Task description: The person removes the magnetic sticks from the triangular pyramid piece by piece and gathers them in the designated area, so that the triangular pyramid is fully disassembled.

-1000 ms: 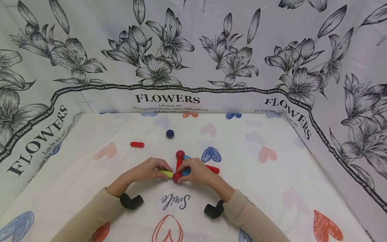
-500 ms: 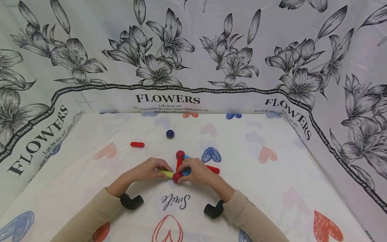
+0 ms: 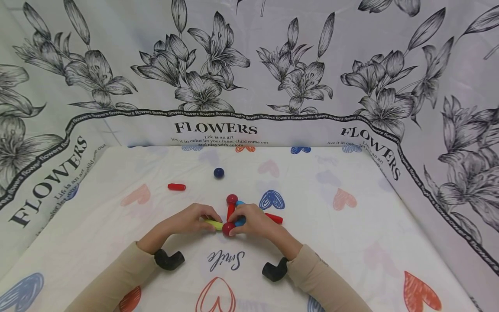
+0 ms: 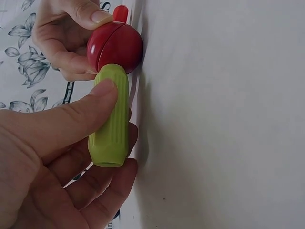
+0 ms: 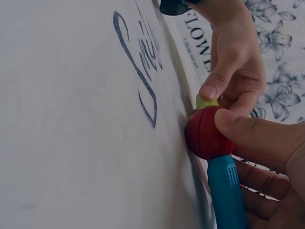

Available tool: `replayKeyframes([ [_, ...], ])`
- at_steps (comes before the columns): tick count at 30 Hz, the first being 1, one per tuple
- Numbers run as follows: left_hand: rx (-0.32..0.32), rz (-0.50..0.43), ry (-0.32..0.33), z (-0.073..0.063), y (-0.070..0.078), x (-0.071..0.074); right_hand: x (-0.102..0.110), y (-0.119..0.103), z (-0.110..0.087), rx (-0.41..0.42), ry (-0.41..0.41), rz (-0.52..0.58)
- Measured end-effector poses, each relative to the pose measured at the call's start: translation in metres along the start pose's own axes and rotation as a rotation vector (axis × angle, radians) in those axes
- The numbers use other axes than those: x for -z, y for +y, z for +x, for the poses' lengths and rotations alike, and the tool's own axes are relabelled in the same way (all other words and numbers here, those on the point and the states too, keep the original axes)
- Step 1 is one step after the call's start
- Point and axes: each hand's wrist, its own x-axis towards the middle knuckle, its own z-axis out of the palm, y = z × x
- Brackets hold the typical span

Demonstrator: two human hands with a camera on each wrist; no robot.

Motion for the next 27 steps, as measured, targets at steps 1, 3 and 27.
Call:
replayKeyframes([
  [1, 0.0, -0.006, -0.001, 0.0, 0.0, 0.0, 0.0, 0.0, 0.0, -0.002, -0.001, 0.0],
  [3, 0.003, -0.012, -0.004, 0.0, 0.0, 0.0, 0.0, 0.0, 0.0, -0.006, -0.004, 0.002],
  [27, 0.12, -0.015, 0.024, -0.023, -0.01, 0.019, 0.003, -0.005, -0.001, -0.057, -0.034, 0.009],
])
